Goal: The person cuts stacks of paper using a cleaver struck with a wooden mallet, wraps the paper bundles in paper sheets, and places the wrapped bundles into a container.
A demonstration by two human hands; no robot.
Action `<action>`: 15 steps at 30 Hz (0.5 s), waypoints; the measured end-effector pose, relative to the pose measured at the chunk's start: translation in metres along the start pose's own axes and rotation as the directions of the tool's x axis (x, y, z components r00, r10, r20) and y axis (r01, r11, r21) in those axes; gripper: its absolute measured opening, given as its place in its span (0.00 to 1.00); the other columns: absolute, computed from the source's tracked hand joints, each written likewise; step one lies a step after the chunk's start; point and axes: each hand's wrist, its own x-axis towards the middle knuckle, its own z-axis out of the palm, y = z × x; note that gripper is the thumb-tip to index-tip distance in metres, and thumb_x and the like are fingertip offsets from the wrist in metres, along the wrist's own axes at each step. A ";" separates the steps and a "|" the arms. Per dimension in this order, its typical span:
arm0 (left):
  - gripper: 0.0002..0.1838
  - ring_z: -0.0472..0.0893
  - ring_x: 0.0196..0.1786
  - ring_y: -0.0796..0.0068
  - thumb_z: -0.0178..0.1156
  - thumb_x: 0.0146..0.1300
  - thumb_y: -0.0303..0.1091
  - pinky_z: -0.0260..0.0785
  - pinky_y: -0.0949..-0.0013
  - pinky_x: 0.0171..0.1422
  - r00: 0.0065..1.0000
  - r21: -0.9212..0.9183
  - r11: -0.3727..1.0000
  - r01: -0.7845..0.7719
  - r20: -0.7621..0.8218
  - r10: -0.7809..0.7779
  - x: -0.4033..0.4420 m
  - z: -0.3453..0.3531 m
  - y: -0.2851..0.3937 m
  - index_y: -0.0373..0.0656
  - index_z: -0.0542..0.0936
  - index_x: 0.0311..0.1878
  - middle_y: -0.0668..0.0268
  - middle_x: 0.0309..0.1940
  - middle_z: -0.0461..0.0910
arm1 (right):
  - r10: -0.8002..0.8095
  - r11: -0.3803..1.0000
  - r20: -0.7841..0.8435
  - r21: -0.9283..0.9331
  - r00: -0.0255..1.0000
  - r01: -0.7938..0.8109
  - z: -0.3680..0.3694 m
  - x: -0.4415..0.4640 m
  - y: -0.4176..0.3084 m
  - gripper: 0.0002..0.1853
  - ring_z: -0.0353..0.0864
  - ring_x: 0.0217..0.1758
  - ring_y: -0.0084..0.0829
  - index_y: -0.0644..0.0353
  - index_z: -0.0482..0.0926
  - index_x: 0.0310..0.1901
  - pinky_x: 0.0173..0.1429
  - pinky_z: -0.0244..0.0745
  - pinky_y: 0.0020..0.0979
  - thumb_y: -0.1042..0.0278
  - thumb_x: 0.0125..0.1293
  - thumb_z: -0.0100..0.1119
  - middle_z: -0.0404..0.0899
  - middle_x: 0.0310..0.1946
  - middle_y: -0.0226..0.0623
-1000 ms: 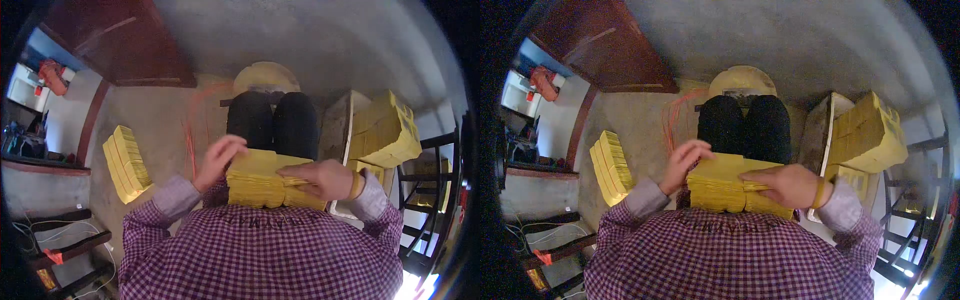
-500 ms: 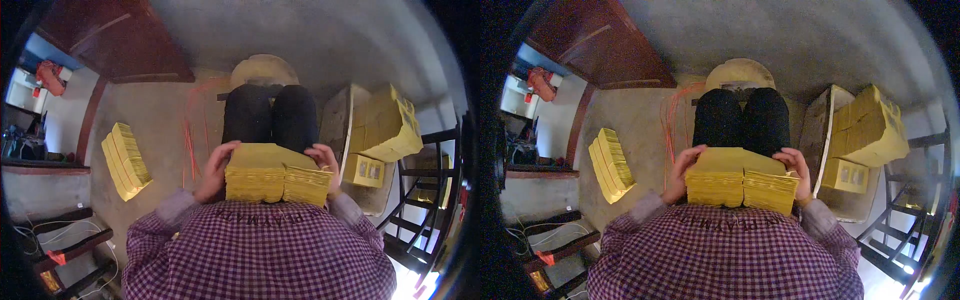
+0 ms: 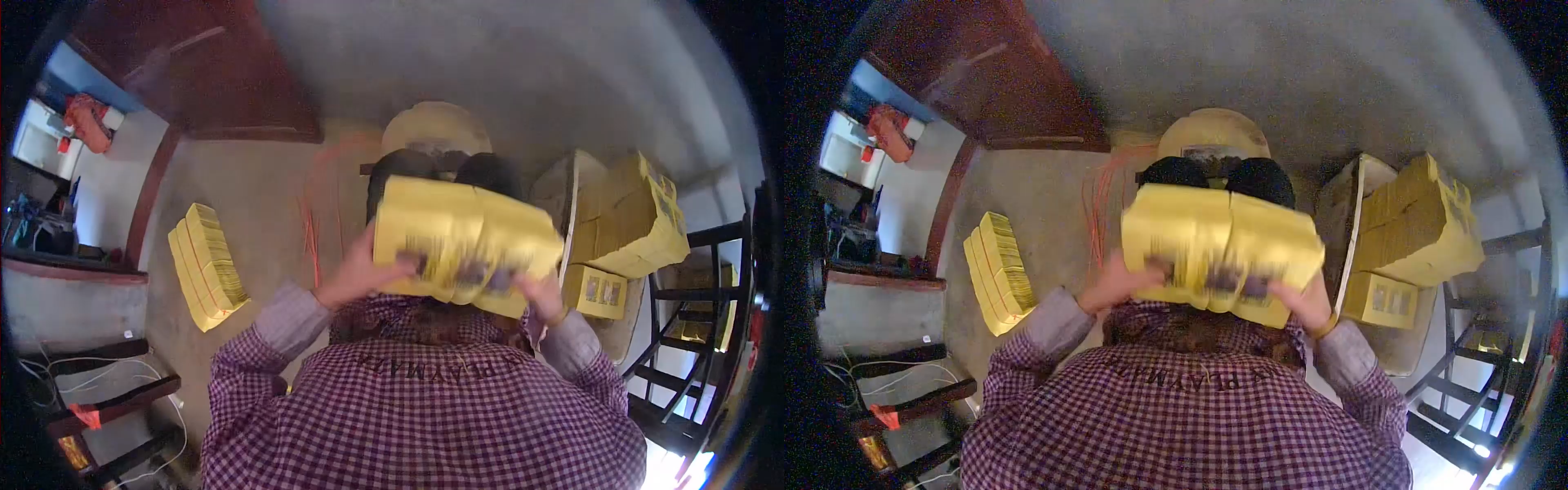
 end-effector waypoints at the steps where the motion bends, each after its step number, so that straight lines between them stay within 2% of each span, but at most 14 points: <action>1: 0.34 0.72 0.55 0.71 0.65 0.54 0.39 0.66 0.66 0.59 0.996 -0.056 0.995 0.087 -0.008 -0.088 0.011 -0.003 0.023 0.36 0.62 0.61 0.61 0.54 0.71 | 0.092 0.994 -0.041 0.060 0.995 -0.090 0.006 0.016 -0.025 0.33 0.73 0.52 0.31 0.68 0.61 0.59 0.56 0.69 0.31 0.58 0.57 0.63 0.72 0.51 0.41; 2: 0.32 0.73 0.54 0.72 0.63 0.57 0.40 0.67 0.68 0.58 0.985 -0.169 0.972 0.163 -0.028 -0.170 0.027 -0.008 0.040 0.36 0.63 0.61 0.62 0.53 0.72 | 0.054 0.986 -0.151 0.165 0.987 -0.029 0.009 0.038 -0.025 0.31 0.75 0.48 0.30 0.69 0.63 0.57 0.52 0.72 0.30 0.58 0.59 0.61 0.74 0.48 0.41; 3: 0.30 0.75 0.52 0.73 0.60 0.59 0.41 0.68 0.70 0.56 0.967 -0.279 0.932 0.233 -0.038 -0.253 0.042 -0.011 0.050 0.36 0.64 0.60 0.63 0.51 0.73 | 0.093 0.970 -0.111 0.235 0.989 -0.065 0.012 0.057 -0.050 0.30 0.76 0.45 0.29 0.68 0.63 0.57 0.48 0.74 0.27 0.59 0.60 0.60 0.74 0.48 0.41; 4: 0.26 0.75 0.50 0.74 0.57 0.62 0.41 0.69 0.71 0.54 0.982 -0.407 0.900 0.160 -0.028 -0.187 0.057 -0.012 0.051 0.35 0.66 0.58 0.62 0.49 0.75 | 0.096 0.968 -0.101 0.239 0.990 -0.070 0.005 0.077 -0.057 0.29 0.77 0.44 0.27 0.68 0.63 0.57 0.45 0.75 0.25 0.59 0.61 0.59 0.74 0.48 0.40; 5: 0.26 0.75 0.50 0.74 0.57 0.62 0.41 0.69 0.71 0.54 0.984 -0.401 0.904 0.150 -0.026 -0.175 0.073 -0.017 0.054 0.35 0.66 0.58 0.62 0.49 0.75 | 0.076 0.986 -0.118 0.155 0.990 -0.057 -0.006 0.097 -0.061 0.28 0.77 0.43 0.25 0.68 0.64 0.57 0.46 0.75 0.25 0.59 0.61 0.58 0.75 0.46 0.39; 7: 0.27 0.77 0.49 0.74 0.55 0.64 0.44 0.70 0.71 0.54 0.992 -0.378 0.918 0.122 0.027 -0.121 0.107 -0.028 0.063 0.34 0.67 0.59 0.61 0.50 0.75 | 0.076 0.983 -0.064 0.174 0.995 -0.064 -0.018 0.136 -0.080 0.26 0.78 0.41 0.24 0.67 0.66 0.56 0.44 0.75 0.25 0.58 0.62 0.57 0.77 0.44 0.38; 9: 0.26 0.77 0.49 0.73 0.56 0.63 0.42 0.68 0.71 0.56 0.992 -0.130 0.988 -0.079 -0.104 0.065 0.143 -0.031 0.078 0.33 0.67 0.58 0.61 0.50 0.75 | 0.048 0.995 -0.095 0.094 0.994 -0.039 -0.032 0.176 -0.089 0.25 0.79 0.39 0.23 0.66 0.68 0.54 0.42 0.76 0.25 0.58 0.62 0.57 0.77 0.42 0.37; 10: 0.24 0.77 0.47 0.72 0.57 0.63 0.39 0.69 0.70 0.55 0.961 -0.031 0.968 -0.250 -0.130 0.244 0.157 -0.029 0.087 0.33 0.67 0.56 0.59 0.48 0.76 | 0.013 0.994 -0.086 0.110 0.996 -0.003 -0.040 0.198 -0.087 0.25 0.79 0.38 0.23 0.67 0.68 0.54 0.40 0.76 0.24 0.58 0.62 0.58 0.77 0.42 0.36; 11: 0.24 0.77 0.47 0.72 0.57 0.63 0.39 0.69 0.70 0.55 0.961 -0.028 0.967 -0.253 -0.127 0.247 0.171 -0.030 0.084 0.33 0.67 0.56 0.59 0.48 0.76 | 0.009 0.994 -0.088 0.111 0.996 0.001 -0.048 0.218 -0.080 0.25 0.79 0.38 0.23 0.67 0.68 0.54 0.40 0.76 0.24 0.58 0.62 0.58 0.77 0.42 0.36; 13: 0.19 0.79 0.42 0.72 0.55 0.61 0.35 0.72 0.71 0.45 0.850 0.377 0.891 -0.252 -0.354 0.391 0.192 -0.032 0.083 0.29 0.72 0.49 0.57 0.41 0.78 | -0.063 0.995 -0.038 0.071 0.997 0.066 -0.052 0.248 -0.075 0.25 0.79 0.36 0.22 0.67 0.67 0.54 0.38 0.76 0.23 0.57 0.61 0.58 0.77 0.41 0.36; 14: 0.19 0.79 0.43 0.71 0.55 0.61 0.35 0.72 0.71 0.46 0.932 0.251 0.953 -0.172 -0.273 0.240 0.203 -0.045 0.085 0.29 0.71 0.49 0.56 0.42 0.78 | -0.050 0.998 -0.049 0.025 0.998 0.051 -0.057 0.255 -0.069 0.28 0.78 0.41 0.24 0.67 0.64 0.56 0.44 0.75 0.24 0.59 0.61 0.59 0.76 0.44 0.37; 15: 0.19 0.78 0.44 0.70 0.54 0.62 0.34 0.71 0.70 0.47 0.983 0.126 0.990 -0.061 -0.162 0.082 0.206 -0.058 0.099 0.29 0.71 0.50 0.55 0.43 0.77 | -0.043 0.999 -0.052 0.028 0.998 0.044 -0.054 0.257 -0.062 0.28 0.78 0.41 0.24 0.67 0.64 0.56 0.44 0.75 0.24 0.59 0.61 0.59 0.76 0.44 0.37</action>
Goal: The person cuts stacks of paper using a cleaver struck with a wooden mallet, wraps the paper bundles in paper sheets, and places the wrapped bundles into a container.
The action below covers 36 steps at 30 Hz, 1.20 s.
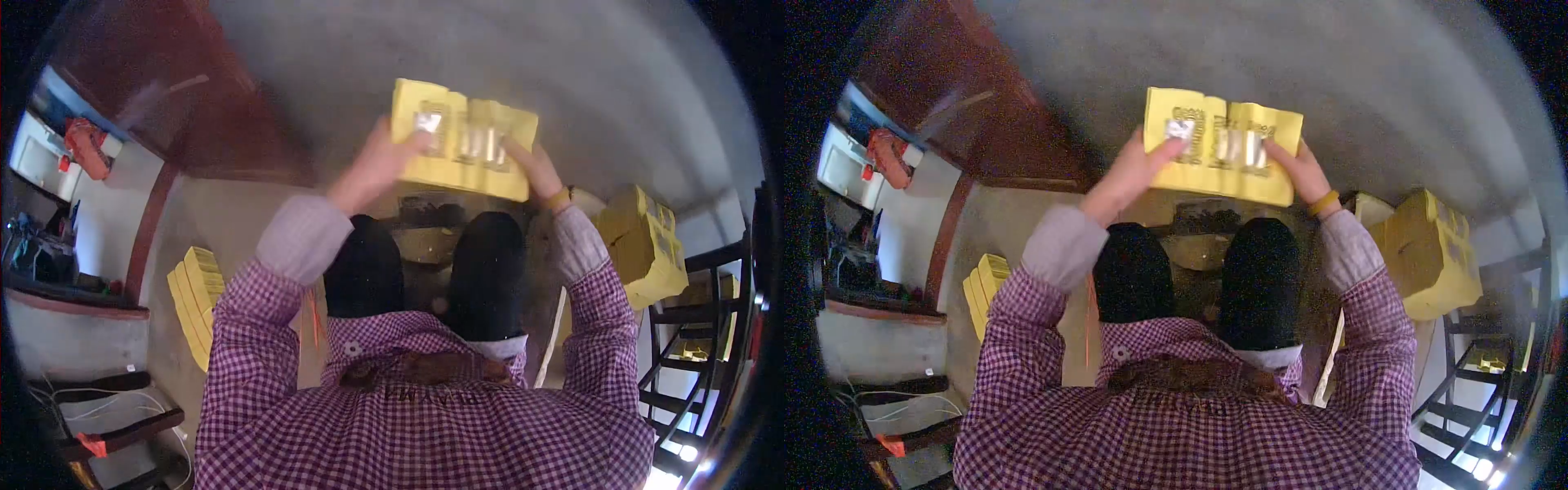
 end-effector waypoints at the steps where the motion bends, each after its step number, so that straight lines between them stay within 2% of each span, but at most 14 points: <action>1: 0.20 0.76 0.48 0.69 0.55 0.61 0.35 0.69 0.69 0.52 0.995 -0.073 0.992 0.098 0.013 -0.098 0.022 -0.014 -0.024 0.31 0.70 0.52 0.55 0.48 0.75 | -0.081 0.992 0.049 -0.091 0.996 0.085 0.002 0.005 0.008 0.29 0.76 0.45 0.26 0.67 0.62 0.58 0.49 0.73 0.26 0.59 0.60 0.60 0.75 0.46 0.38; 3: 0.21 0.75 0.50 0.69 0.56 0.61 0.36 0.68 0.68 0.54 1.000 -0.037 0.999 -0.005 -0.004 0.005 0.044 -0.022 -0.073 0.33 0.69 0.54 0.56 0.49 0.74 | -0.091 0.989 0.109 -0.106 0.990 0.102 0.004 0.015 0.021 0.36 0.68 0.56 0.28 0.65 0.55 0.63 0.61 0.64 0.29 0.64 0.58 0.63 0.69 0.53 0.38; 6: 0.28 0.71 0.58 0.66 0.59 0.59 0.37 0.63 0.65 0.62 0.979 0.060 0.979 -0.197 0.070 0.192 0.065 -0.032 -0.112 0.37 0.64 0.61 0.57 0.56 0.70 | -0.209 0.968 0.144 -0.108 0.967 0.226 -0.006 0.023 0.047 0.39 0.64 0.60 0.28 0.61 0.51 0.64 0.62 0.61 0.29 0.68 0.55 0.65 0.66 0.55 0.36; 8: 0.34 0.65 0.63 0.64 0.60 0.59 0.37 0.57 0.63 0.67 0.973 0.326 0.945 -0.034 0.225 -0.042 0.074 -0.034 -0.141 0.39 0.57 0.65 0.57 0.62 0.64 | -0.087 0.988 0.150 -0.116 0.985 0.105 -0.020 0.035 0.084 0.45 0.61 0.62 0.28 0.58 0.48 0.66 0.64 0.59 0.29 0.75 0.50 0.66 0.62 0.58 0.34; 9: 0.40 0.61 0.66 0.64 0.63 0.57 0.39 0.53 0.63 0.69 0.965 0.095 0.987 0.131 0.216 -0.149 0.069 -0.028 -0.156 0.40 0.53 0.68 0.59 0.66 0.58 | -0.207 0.936 0.166 -0.254 0.964 0.244 -0.023 0.038 0.102 0.46 0.60 0.63 0.28 0.57 0.47 0.66 0.65 0.58 0.29 0.76 0.48 0.66 0.62 0.58 0.34; 10: 0.40 0.61 0.66 0.64 0.63 0.57 0.39 0.53 0.63 0.69 0.964 0.094 0.987 0.131 0.221 -0.149 0.066 -0.025 -0.174 0.40 0.53 0.68 0.59 0.66 0.58 | -0.319 0.844 0.201 -0.384 0.926 0.374 -0.026 0.038 0.120 0.48 0.59 0.63 0.28 0.56 0.46 0.67 0.65 0.57 0.29 0.78 0.46 0.66 0.61 0.59 0.33; 11: 0.41 0.62 0.66 0.65 0.64 0.56 0.40 0.54 0.64 0.69 0.952 0.106 0.990 0.095 0.280 -0.121 0.063 -0.023 -0.192 0.40 0.53 0.68 0.59 0.66 0.59 | -0.159 0.960 0.087 -0.219 0.984 0.174 -0.021 0.032 0.140 0.50 0.58 0.64 0.29 0.56 0.46 0.66 0.66 0.56 0.29 0.81 0.42 0.65 0.59 0.60 0.34; 15: 0.37 0.67 0.61 0.69 0.64 0.56 0.41 0.58 0.65 0.66 0.896 0.131 0.971 0.200 0.375 -0.236 0.080 -0.026 -0.215 0.39 0.60 0.65 0.62 0.61 0.66 | 0.010 0.997 0.163 0.074 0.987 -0.022 -0.023 0.034 0.155 0.47 0.58 0.64 0.30 0.57 0.48 0.65 0.66 0.56 0.30 0.80 0.43 0.65 0.55 0.61 0.34; 23: 0.34 0.67 0.61 0.69 0.63 0.57 0.47 0.61 0.65 0.63 0.912 0.252 0.927 0.278 0.233 -0.337 0.067 -0.017 -0.186 0.38 0.65 0.62 0.59 0.59 0.68 | -0.146 0.919 0.143 -0.347 0.979 0.188 -0.030 0.049 0.172 0.45 0.63 0.60 0.34 0.62 0.52 0.63 0.65 0.59 0.32 0.69 0.47 0.70 0.65 0.54 0.38; 26: 0.35 0.65 0.63 0.68 0.63 0.56 0.47 0.59 0.66 0.65 0.896 0.014 0.957 0.291 0.346 -0.278 0.068 -0.018 -0.158 0.39 0.64 0.63 0.56 0.61 0.66 | -0.093 0.980 0.038 -0.175 0.995 0.098 -0.027 0.041 0.123 0.40 0.68 0.57 0.35 0.67 0.57 0.60 0.62 0.64 0.32 0.64 0.50 0.70 0.67 0.53 0.43; 29: 0.32 0.72 0.59 0.65 0.61 0.57 0.43 0.60 0.66 0.65 0.861 -0.116 0.856 0.503 -0.019 -0.509 0.078 -0.008 -0.142 0.35 0.65 0.61 0.55 0.56 0.72 | 0.064 0.992 -0.137 -0.099 0.988 -0.078 -0.021 0.056 0.117 0.38 0.73 0.52 0.34 0.73 0.62 0.56 0.54 0.71 0.31 0.54 0.53 0.67 0.72 0.49 0.46; 30: 0.32 0.72 0.59 0.65 0.61 0.57 0.43 0.60 0.66 0.65 0.860 -0.118 0.855 0.505 -0.018 -0.511 0.095 -0.010 -0.171 0.35 0.65 0.61 0.55 0.56 0.72 | 0.179 0.977 -0.208 -0.079 0.961 -0.199 -0.023 0.065 0.129 0.38 0.74 0.50 0.33 0.74 0.63 0.56 0.51 0.72 0.31 0.51 0.54 0.66 0.73 0.48 0.46; 32: 0.28 0.78 0.49 0.66 0.60 0.58 0.39 0.69 0.65 0.54 0.912 -0.445 0.800 0.402 0.266 -0.311 0.116 -0.017 -0.204 0.32 0.66 0.58 0.56 0.49 0.76 | 0.209 0.978 -0.121 0.010 0.970 -0.209 -0.028 0.084 0.152 0.40 0.76 0.49 0.31 0.75 0.61 0.58 0.48 0.73 0.29 0.48 0.55 0.64 0.75 0.47 0.46; 36: 0.27 0.77 0.50 0.69 0.57 0.63 0.42 0.68 0.68 0.55 0.930 -0.426 0.827 0.367 0.185 -0.318 0.116 -0.011 -0.186 0.32 0.67 0.57 0.57 0.51 0.75 | 0.267 0.961 -0.199 0.126 0.943 -0.246 -0.025 0.081 0.152 0.36 0.77 0.46 0.29 0.71 0.62 0.59 0.48 0.72 0.27 0.47 0.61 0.57 0.76 0.46 0.42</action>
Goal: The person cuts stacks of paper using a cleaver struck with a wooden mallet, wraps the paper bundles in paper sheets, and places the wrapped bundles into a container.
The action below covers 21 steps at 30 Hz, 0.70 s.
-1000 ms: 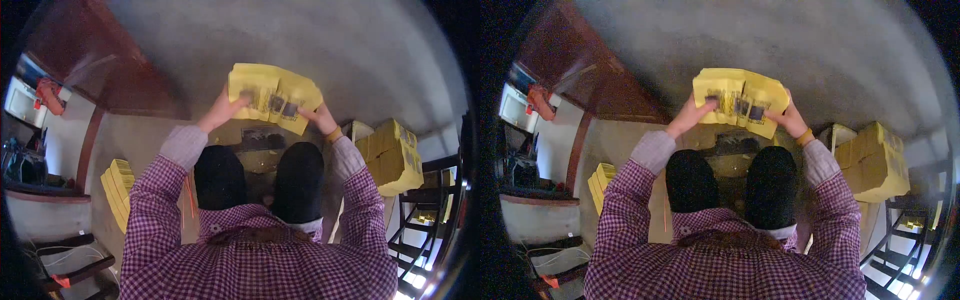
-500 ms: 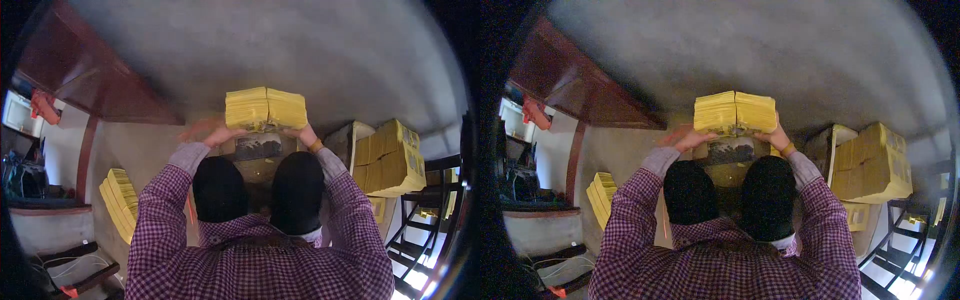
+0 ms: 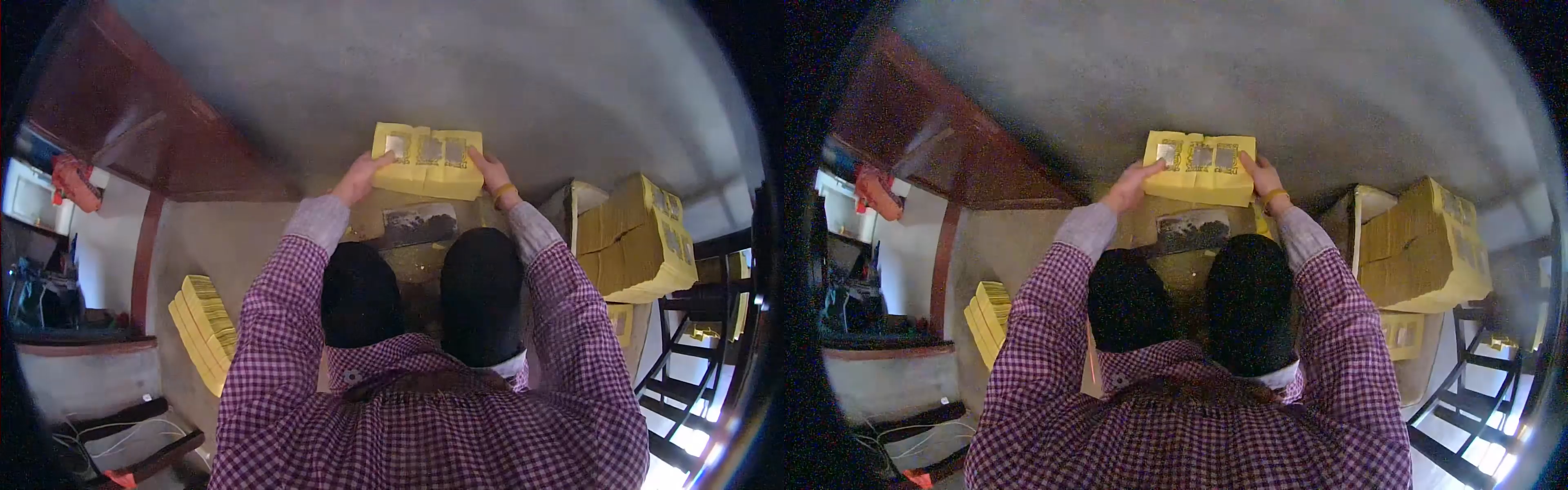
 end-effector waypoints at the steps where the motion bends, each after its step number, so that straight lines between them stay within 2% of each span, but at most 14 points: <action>1: 0.27 0.77 0.50 0.69 0.57 0.63 0.42 0.68 0.68 0.55 1.000 0.000 1.000 0.000 0.002 0.000 -0.004 0.001 0.000 0.32 0.67 0.57 0.57 0.51 0.75 | -0.004 1.000 0.005 0.008 1.000 0.004 0.001 -0.008 -0.004 0.33 0.77 0.45 0.29 0.70 0.63 0.59 0.48 0.72 0.27 0.48 0.63 0.54 0.76 0.46 0.40; 2: 0.27 0.75 0.53 0.69 0.55 0.63 0.44 0.65 0.67 0.58 1.000 -0.047 0.999 -0.019 0.012 0.020 -0.010 0.000 0.001 0.33 0.67 0.58 0.58 0.52 0.74 | -0.008 1.000 0.003 0.007 1.000 0.008 0.003 -0.014 -0.002 0.33 0.77 0.45 0.29 0.70 0.63 0.59 0.48 0.72 0.27 0.48 0.63 0.54 0.76 0.46 0.40; 4: 0.28 0.73 0.56 0.69 0.54 0.64 0.46 0.63 0.66 0.61 0.999 -0.102 0.994 -0.034 0.016 0.036 -0.014 -0.001 0.002 0.33 0.66 0.59 0.58 0.54 0.73 | 0.016 0.876 0.053 0.481 0.998 -0.039 0.003 -0.017 0.015 0.25 0.75 0.49 0.28 0.65 0.69 0.56 0.52 0.69 0.29 0.50 0.71 0.38 0.76 0.49 0.38; 6: 0.29 0.69 0.60 0.68 0.52 0.65 0.49 0.58 0.65 0.65 0.999 -0.231 0.973 -0.005 0.040 0.014 -0.012 0.000 0.002 0.35 0.66 0.60 0.59 0.57 0.71 | 0.057 0.860 0.021 0.506 0.998 -0.060 -0.001 -0.014 0.027 0.23 0.74 0.49 0.29 0.65 0.69 0.55 0.53 0.69 0.29 0.55 0.71 0.37 0.75 0.49 0.39; 8: 0.29 0.69 0.60 0.68 0.52 0.65 0.49 0.59 0.65 0.65 0.998 -0.186 0.983 -0.012 0.060 0.024 0.001 -0.015 -0.013 0.35 0.66 0.60 0.59 0.57 0.70 | 0.087 0.843 -0.003 0.533 0.996 -0.072 -0.003 -0.007 0.039 0.20 0.74 0.50 0.30 0.65 0.69 0.55 0.54 0.68 0.30 0.59 0.72 0.37 0.75 0.50 0.40; 10: 0.29 0.69 0.60 0.68 0.51 0.65 0.49 0.59 0.64 0.64 0.996 -0.139 0.990 -0.027 0.084 0.039 0.010 -0.023 -0.019 0.35 0.66 0.60 0.59 0.57 0.70 | -0.059 0.865 0.009 0.499 0.998 0.047 -0.012 0.002 0.054 0.14 0.77 0.37 0.29 0.65 0.74 0.46 0.41 0.72 0.27 0.65 0.66 0.50 0.79 0.37 0.37; 11: 0.29 0.68 0.60 0.66 0.52 0.65 0.49 0.59 0.63 0.64 0.998 -0.127 0.992 -0.027 0.059 0.035 0.011 -0.024 -0.022 0.34 0.66 0.59 0.58 0.58 0.70 | -0.058 0.865 0.007 0.500 0.998 0.047 -0.016 0.004 0.062 0.14 0.77 0.37 0.29 0.65 0.74 0.46 0.41 0.72 0.27 0.65 0.66 0.50 0.79 0.37 0.37; 13: 0.30 0.68 0.61 0.63 0.53 0.64 0.49 0.59 0.62 0.64 0.999 -0.113 0.993 -0.029 0.036 0.033 0.016 -0.022 -0.024 0.33 0.66 0.59 0.56 0.58 0.70 | -0.060 0.960 -0.145 0.264 0.988 0.097 -0.020 0.006 0.068 0.11 0.76 0.30 0.26 0.65 0.76 0.42 0.35 0.72 0.27 0.66 0.63 0.53 0.79 0.30 0.32; 14: 0.31 0.67 0.61 0.60 0.56 0.61 0.48 0.58 0.61 0.64 0.937 0.370 0.928 -0.046 -0.306 0.168 0.019 -0.020 -0.025 0.33 0.66 0.59 0.54 0.57 0.69 | -0.058 0.959 -0.147 0.268 0.987 0.096 -0.022 0.006 0.072 0.11 0.76 0.30 0.26 0.65 0.76 0.42 0.35 0.72 0.27 0.66 0.63 0.53 0.79 0.30 0.32; 15: 0.33 0.66 0.62 0.56 0.60 0.58 0.47 0.57 0.59 0.65 0.752 0.744 0.657 0.117 -0.499 0.430 0.023 -0.017 -0.024 0.33 0.65 0.60 0.51 0.57 0.69 | -0.089 0.979 -0.180 0.168 0.980 0.120 -0.022 0.006 0.073 0.11 0.75 0.28 0.25 0.65 0.77 0.40 0.33 0.71 0.27 0.66 0.62 0.55 0.79 0.29 0.32; 16: 0.33 0.66 0.62 0.56 0.60 0.58 0.47 0.57 0.59 0.65 0.754 0.748 0.653 0.116 -0.495 0.433 0.014 -0.001 -0.009 0.33 0.65 0.60 0.51 0.57 0.69 | -0.122 0.988 -0.209 0.065 0.970 0.139 -0.022 0.008 0.073 0.10 0.74 0.26 0.25 0.66 0.78 0.38 0.30 0.70 0.27 0.66 0.60 0.57 0.79 0.27 0.31; 18: 0.45 0.58 0.67 0.53 0.66 0.50 0.48 0.49 0.55 0.69 0.762 0.975 0.073 -0.211 0.117 0.637 -0.023 0.052 0.034 0.41 0.56 0.66 0.51 0.64 0.60 | -0.141 0.990 -0.258 -0.051 0.956 0.132 -0.021 0.010 0.072 0.10 0.75 0.25 0.26 0.66 0.78 0.36 0.31 0.70 0.27 0.67 0.59 0.58 0.79 0.27 0.32; 19: 0.45 0.58 0.67 0.53 0.66 0.50 0.48 0.49 0.55 0.69 0.765 0.975 0.074 -0.209 0.116 0.634 -0.028 0.072 0.030 0.41 0.56 0.66 0.51 0.64 0.60 | -0.160 0.979 -0.299 -0.170 0.941 0.113 -0.020 0.010 0.074 0.10 0.75 0.25 0.27 0.66 0.79 0.34 0.31 0.70 0.28 0.67 0.58 0.59 0.80 0.27 0.34; 21: 0.46 0.57 0.67 0.53 0.69 0.45 0.45 0.49 0.49 0.67 0.751 0.877 -0.287 -0.385 0.479 0.456 -0.031 0.107 0.018 0.44 0.57 0.66 0.50 0.62 0.60 | -0.161 0.979 -0.314 -0.169 0.936 0.112 -0.017 0.013 0.078 0.09 0.75 0.26 0.27 0.67 0.79 0.34 0.31 0.70 0.29 0.68 0.57 0.59 0.80 0.27 0.35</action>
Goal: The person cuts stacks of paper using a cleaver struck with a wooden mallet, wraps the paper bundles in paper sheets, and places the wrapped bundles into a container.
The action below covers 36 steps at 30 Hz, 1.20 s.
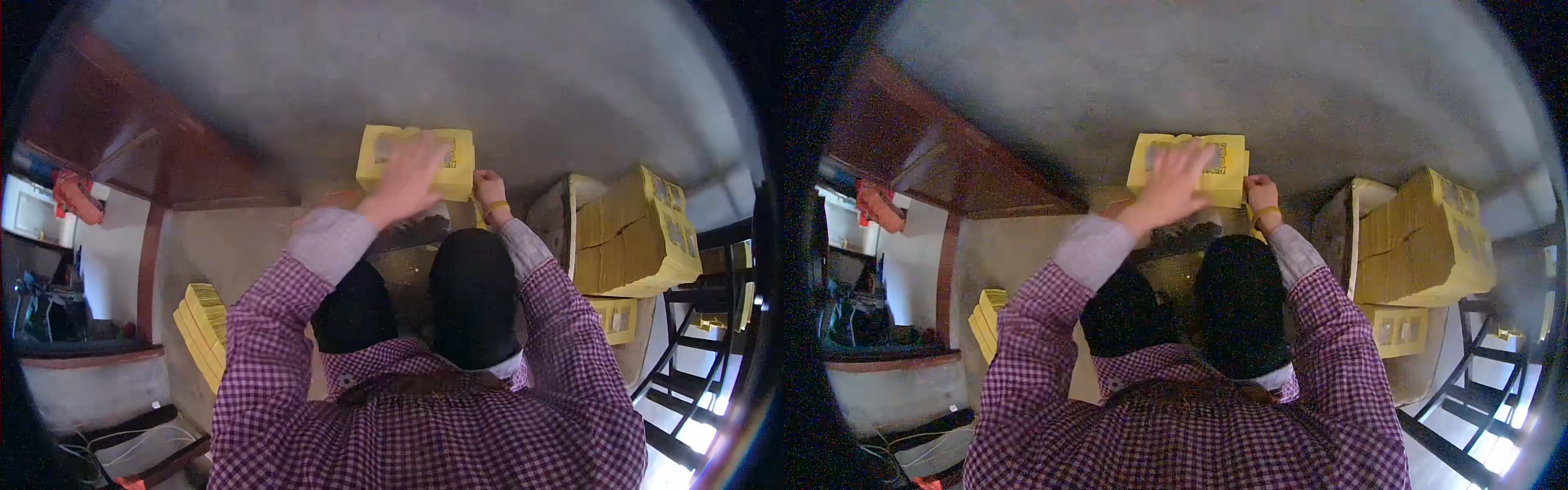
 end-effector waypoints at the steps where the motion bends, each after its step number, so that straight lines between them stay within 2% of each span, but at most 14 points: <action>1: 0.46 0.57 0.67 0.53 0.69 0.45 0.45 0.49 0.49 0.67 1.000 0.000 1.000 -0.004 -0.001 0.004 0.001 0.012 0.003 0.44 0.57 0.66 0.50 0.62 0.60 | -0.007 1.000 -0.020 0.000 1.000 0.007 -0.001 0.004 0.002 0.09 0.75 0.26 0.28 0.67 0.79 0.33 0.32 0.71 0.30 0.69 0.56 0.59 0.80 0.27 0.36; 4: 0.45 0.58 0.66 0.51 0.69 0.45 0.44 0.52 0.47 0.65 0.998 0.151 0.988 -0.003 0.063 -0.007 0.005 0.032 0.006 0.44 0.57 0.65 0.51 0.62 0.59 | 0.079 0.963 0.168 0.241 0.983 -0.119 -0.004 0.013 0.002 0.09 0.76 0.28 0.29 0.67 0.79 0.34 0.33 0.71 0.30 0.69 0.57 0.59 0.80 0.27 0.38; 7: 0.44 0.60 0.65 0.53 0.68 0.45 0.43 0.55 0.48 0.63 0.993 0.169 0.985 0.021 0.113 -0.040 0.008 0.029 -0.004 0.42 0.58 0.64 0.51 0.62 0.60 | 0.060 0.980 0.087 0.186 0.994 -0.076 -0.001 -0.002 -0.018 0.08 0.77 0.29 0.29 0.67 0.79 0.35 0.34 0.71 0.30 0.70 0.57 0.58 0.81 0.29 0.38; 11: 0.40 0.64 0.63 0.53 0.67 0.47 0.44 0.58 0.51 0.61 0.995 0.060 0.997 0.048 0.082 -0.053 0.008 0.036 -0.009 0.37 0.61 0.60 0.50 0.59 0.65 | 0.121 0.973 0.150 0.179 0.981 -0.147 -0.005 -0.003 -0.016 0.09 0.77 0.30 0.29 0.67 0.79 0.36 0.35 0.71 0.30 0.70 0.58 0.57 0.81 0.30 0.38; 13: 0.39 0.66 0.61 0.53 0.67 0.47 0.44 0.59 0.52 0.60 1.000 0.060 0.998 0.020 0.022 -0.021 0.009 0.034 -0.013 0.36 0.62 0.59 0.50 0.58 0.67 | -0.037 0.999 0.121 -0.017 0.992 0.039 -0.005 -0.005 -0.014 0.12 0.76 0.33 0.24 0.69 0.79 0.38 0.37 0.70 0.25 0.68 0.60 0.54 0.80 0.31 0.33; 16: 0.37 0.68 0.59 0.51 0.67 0.48 0.43 0.60 0.52 0.60 0.997 -0.047 0.997 0.058 0.056 -0.056 0.012 0.031 -0.014 0.36 0.63 0.57 0.49 0.55 0.69 | 0.082 0.989 0.174 0.107 0.981 -0.101 -0.003 0.007 0.007 0.13 0.77 0.34 0.26 0.68 0.79 0.39 0.39 0.71 0.26 0.67 0.61 0.53 0.80 0.32 0.35; 20: 0.36 0.70 0.58 0.51 0.65 0.51 0.43 0.60 0.51 0.60 0.996 -0.045 0.998 0.055 0.070 -0.052 0.012 0.029 -0.016 0.36 0.62 0.59 0.49 0.55 0.70 | -0.022 0.995 0.128 0.095 0.992 0.010 0.003 0.025 0.035 0.13 0.80 0.33 0.34 0.67 0.80 0.36 0.39 0.72 0.32 0.63 0.57 0.58 0.82 0.29 0.43; 23: 0.36 0.69 0.58 0.50 0.63 0.52 0.41 0.60 0.50 0.60 0.998 0.003 1.000 0.026 0.063 -0.027 0.011 0.023 -0.014 0.36 0.60 0.60 0.48 0.55 0.70 | -0.030 0.993 0.055 -0.109 0.998 0.035 -0.002 0.006 -0.001 0.15 0.80 0.32 0.38 0.67 0.80 0.34 0.38 0.72 0.34 0.61 0.56 0.58 0.81 0.28 0.45; 25: 0.35 0.69 0.58 0.50 0.62 0.53 0.41 0.59 0.50 0.60 0.999 -0.004 1.000 0.011 0.051 -0.011 0.009 0.030 -0.016 0.36 0.60 0.61 0.48 0.55 0.70 | -0.087 0.960 0.051 -0.262 0.995 0.097 -0.004 0.003 -0.007 0.13 0.79 0.33 0.32 0.67 0.79 0.36 0.37 0.72 0.32 0.64 0.57 0.54 0.81 0.29 0.42; 28: 0.32 0.74 0.52 0.50 0.61 0.54 0.41 0.63 0.52 0.57 0.992 0.135 0.990 -0.043 -0.109 0.058 0.009 0.030 -0.019 0.37 0.62 0.59 0.47 0.49 0.74 | -0.167 0.927 0.041 -0.333 0.985 0.171 -0.003 -0.002 -0.011 0.13 0.80 0.31 0.34 0.66 0.80 0.35 0.37 0.73 0.33 0.63 0.56 0.55 0.81 0.27 0.42; 32: 0.28 0.79 0.40 0.52 0.62 0.51 0.42 0.70 0.56 0.47 0.950 -0.016 0.984 0.180 -0.258 -0.178 0.007 -0.009 -0.039 0.38 0.68 0.52 0.49 0.38 0.78 | -0.115 0.927 0.018 -0.359 0.993 0.114 -0.004 -0.010 -0.026 0.13 0.80 0.32 0.33 0.65 0.80 0.35 0.37 0.72 0.33 0.62 0.55 0.57 0.81 0.27 0.43; 34: 0.23 0.77 0.31 0.52 0.63 0.49 0.41 0.68 0.54 0.40 0.804 -0.183 0.919 0.348 -0.446 -0.393 -0.001 -0.027 -0.051 0.39 0.70 0.45 0.52 0.31 0.78 | -0.193 0.960 -0.068 -0.221 0.979 0.174 -0.001 -0.012 -0.031 0.13 0.80 0.28 0.39 0.66 0.81 0.28 0.35 0.73 0.35 0.62 0.52 0.59 0.80 0.23 0.46; 35: 0.21 0.78 0.30 0.51 0.63 0.50 0.41 0.70 0.54 0.37 0.680 -0.190 0.913 0.361 -0.616 -0.397 -0.007 -0.034 -0.058 0.39 0.70 0.43 0.53 0.30 0.79 | -0.192 0.960 -0.059 -0.216 0.980 0.175 -0.001 -0.013 -0.033 0.13 0.80 0.28 0.39 0.66 0.81 0.28 0.35 0.73 0.35 0.62 0.52 0.59 0.80 0.23 0.46; 36: 0.22 0.80 0.36 0.52 0.62 0.53 0.41 0.72 0.56 0.40 0.603 -0.528 0.746 0.406 -0.459 -0.653 -0.015 -0.048 -0.063 0.38 0.70 0.45 0.51 0.34 0.79 | -0.274 0.934 -0.051 -0.251 0.960 0.253 -0.001 -0.013 -0.034 0.13 0.80 0.27 0.37 0.66 0.81 0.28 0.35 0.72 0.34 0.62 0.51 0.59 0.80 0.23 0.45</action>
